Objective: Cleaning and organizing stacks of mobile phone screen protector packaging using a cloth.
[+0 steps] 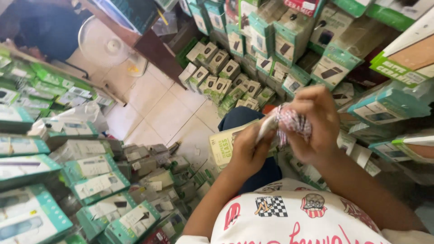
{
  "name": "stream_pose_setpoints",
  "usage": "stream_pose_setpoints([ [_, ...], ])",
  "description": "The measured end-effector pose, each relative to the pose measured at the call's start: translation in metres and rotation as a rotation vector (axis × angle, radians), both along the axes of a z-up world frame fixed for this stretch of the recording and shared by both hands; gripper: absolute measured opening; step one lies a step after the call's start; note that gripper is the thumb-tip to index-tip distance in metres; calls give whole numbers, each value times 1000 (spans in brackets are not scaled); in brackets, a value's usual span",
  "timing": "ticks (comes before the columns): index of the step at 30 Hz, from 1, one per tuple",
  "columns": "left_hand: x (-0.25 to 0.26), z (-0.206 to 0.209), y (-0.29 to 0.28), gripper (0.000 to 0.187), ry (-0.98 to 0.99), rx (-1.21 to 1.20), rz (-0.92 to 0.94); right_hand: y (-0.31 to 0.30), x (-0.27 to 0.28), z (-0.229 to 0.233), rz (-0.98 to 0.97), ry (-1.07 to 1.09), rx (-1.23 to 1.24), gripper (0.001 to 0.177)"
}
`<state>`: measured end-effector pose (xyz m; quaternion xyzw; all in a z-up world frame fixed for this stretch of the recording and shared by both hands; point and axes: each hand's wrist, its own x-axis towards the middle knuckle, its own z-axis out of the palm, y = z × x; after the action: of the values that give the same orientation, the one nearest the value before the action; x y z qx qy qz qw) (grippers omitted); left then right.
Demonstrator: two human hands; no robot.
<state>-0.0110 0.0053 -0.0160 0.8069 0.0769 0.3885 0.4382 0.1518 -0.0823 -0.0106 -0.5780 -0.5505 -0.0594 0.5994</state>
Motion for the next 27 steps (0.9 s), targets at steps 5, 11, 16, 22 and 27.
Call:
stream_pose_setpoints([
  [5, 6, 4, 11, 31, -145, 68, 51, -1, 18, 8, -108, -2, 84, 32],
  [11, 8, 7, 5, 36, -99, 54, 29, 7, 16, -5, -35, 0, 72, 36],
  [16, 5, 13, 8, 40, -54, 84, 14, 5, 20, -8, -45, 64, 39, 35],
  [22, 4, 7, 12, 25, -29, -143, 134, 6, 41, -50, -19, 385, -190, 22],
  [27, 22, -55, 56, 31, 76, -557, 236, 20, 2, -50, 161, 496, -249, 57],
])
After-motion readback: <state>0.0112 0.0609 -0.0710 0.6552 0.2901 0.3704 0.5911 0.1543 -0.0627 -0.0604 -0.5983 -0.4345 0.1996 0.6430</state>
